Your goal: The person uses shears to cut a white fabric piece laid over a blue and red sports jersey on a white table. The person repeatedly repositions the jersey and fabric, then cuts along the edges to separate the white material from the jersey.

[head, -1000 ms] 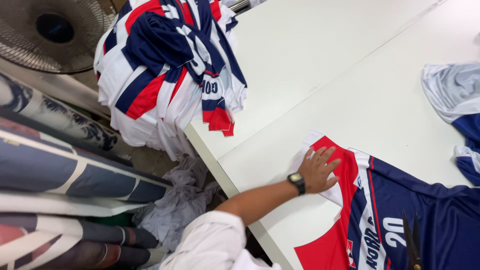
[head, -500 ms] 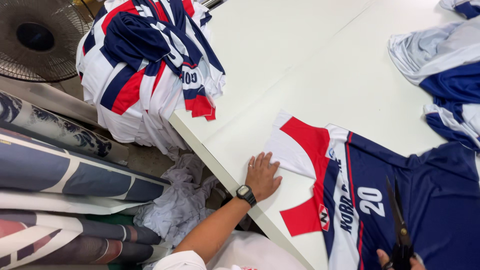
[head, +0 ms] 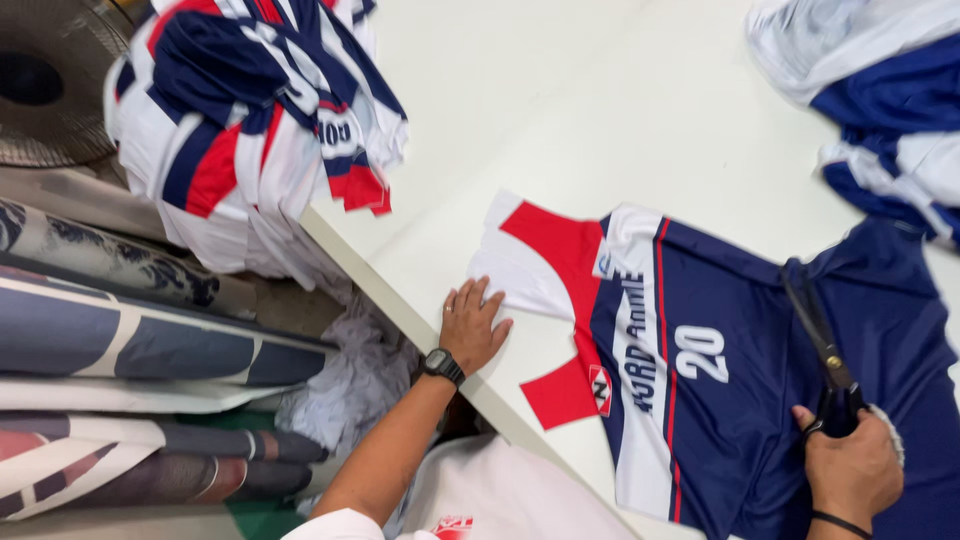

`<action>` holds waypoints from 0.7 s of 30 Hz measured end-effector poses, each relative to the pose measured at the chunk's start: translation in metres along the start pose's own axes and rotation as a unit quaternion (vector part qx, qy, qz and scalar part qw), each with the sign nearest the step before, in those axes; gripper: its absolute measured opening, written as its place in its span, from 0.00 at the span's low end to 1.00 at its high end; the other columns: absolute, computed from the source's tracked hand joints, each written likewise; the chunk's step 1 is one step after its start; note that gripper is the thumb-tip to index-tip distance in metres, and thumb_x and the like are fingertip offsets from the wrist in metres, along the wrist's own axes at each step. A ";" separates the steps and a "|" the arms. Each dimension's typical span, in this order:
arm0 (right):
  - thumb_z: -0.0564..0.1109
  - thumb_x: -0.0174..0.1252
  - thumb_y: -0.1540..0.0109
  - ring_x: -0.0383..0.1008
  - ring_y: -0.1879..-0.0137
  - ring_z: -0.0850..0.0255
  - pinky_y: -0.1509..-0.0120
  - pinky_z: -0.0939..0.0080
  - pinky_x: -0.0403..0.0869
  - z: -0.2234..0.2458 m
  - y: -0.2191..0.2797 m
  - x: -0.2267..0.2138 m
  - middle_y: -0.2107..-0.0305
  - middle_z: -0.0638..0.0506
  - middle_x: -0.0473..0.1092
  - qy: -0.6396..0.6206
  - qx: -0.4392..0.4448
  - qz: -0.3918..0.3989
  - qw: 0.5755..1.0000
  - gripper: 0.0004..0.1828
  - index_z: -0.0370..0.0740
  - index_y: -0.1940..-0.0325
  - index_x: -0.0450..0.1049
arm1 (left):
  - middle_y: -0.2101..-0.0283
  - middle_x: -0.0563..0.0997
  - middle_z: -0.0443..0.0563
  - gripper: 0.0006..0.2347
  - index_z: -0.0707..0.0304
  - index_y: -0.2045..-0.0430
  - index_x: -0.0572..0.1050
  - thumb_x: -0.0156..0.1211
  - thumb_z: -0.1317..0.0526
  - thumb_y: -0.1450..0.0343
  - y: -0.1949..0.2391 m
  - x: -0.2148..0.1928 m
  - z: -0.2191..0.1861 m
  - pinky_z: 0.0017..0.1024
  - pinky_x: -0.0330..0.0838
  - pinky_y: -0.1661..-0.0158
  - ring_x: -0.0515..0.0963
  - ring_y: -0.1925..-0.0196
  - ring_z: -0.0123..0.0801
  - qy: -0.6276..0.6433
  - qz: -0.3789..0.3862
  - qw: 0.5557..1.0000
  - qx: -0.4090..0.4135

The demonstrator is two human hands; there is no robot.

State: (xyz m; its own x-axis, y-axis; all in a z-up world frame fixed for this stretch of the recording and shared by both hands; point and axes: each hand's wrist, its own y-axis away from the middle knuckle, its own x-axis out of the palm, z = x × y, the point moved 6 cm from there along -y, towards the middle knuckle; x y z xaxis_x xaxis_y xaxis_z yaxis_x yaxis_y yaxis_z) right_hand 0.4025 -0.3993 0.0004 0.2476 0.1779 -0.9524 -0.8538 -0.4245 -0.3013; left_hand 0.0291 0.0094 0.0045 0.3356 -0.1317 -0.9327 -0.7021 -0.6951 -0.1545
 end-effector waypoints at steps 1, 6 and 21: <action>0.71 0.71 0.45 0.78 0.50 0.45 0.42 0.48 0.76 -0.008 0.010 0.000 0.58 0.40 0.77 0.016 0.011 0.002 1.000 0.41 0.29 0.52 0.75 | 0.32 0.63 0.63 0.21 0.58 0.43 0.72 0.61 0.52 0.30 0.006 0.000 -0.001 0.57 0.49 0.33 0.58 0.28 0.55 -0.001 -0.004 1.000 -0.006; 0.67 0.75 0.45 0.78 0.49 0.47 0.40 0.50 0.75 -0.028 0.048 -0.007 0.56 0.40 0.77 -0.012 0.032 -0.017 0.999 0.39 0.28 0.52 0.73 | 0.33 0.63 0.63 0.21 0.59 0.44 0.73 0.62 0.53 0.31 0.016 -0.004 -0.002 0.59 0.48 0.33 0.58 0.29 0.56 0.009 -0.014 0.999 -0.032; 0.71 0.64 0.37 0.69 0.61 0.63 0.57 0.65 0.70 0.138 0.125 -0.045 0.69 0.52 0.67 -0.736 0.065 0.368 0.564 0.39 0.31 0.51 0.66 | 0.32 0.63 0.65 0.20 0.60 0.46 0.77 0.65 0.54 0.31 0.035 -0.005 0.008 0.63 0.51 0.34 0.59 0.29 0.60 0.016 -0.038 0.999 -0.026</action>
State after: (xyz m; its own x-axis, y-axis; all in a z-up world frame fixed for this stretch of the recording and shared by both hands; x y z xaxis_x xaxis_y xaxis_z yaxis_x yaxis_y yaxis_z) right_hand 0.2212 -0.3375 0.0116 -0.7630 0.5812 0.2829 -0.5275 -0.8128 0.2472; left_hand -0.0017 -0.0085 0.0016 0.4076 -0.0992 -0.9077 -0.6399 -0.7401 -0.2065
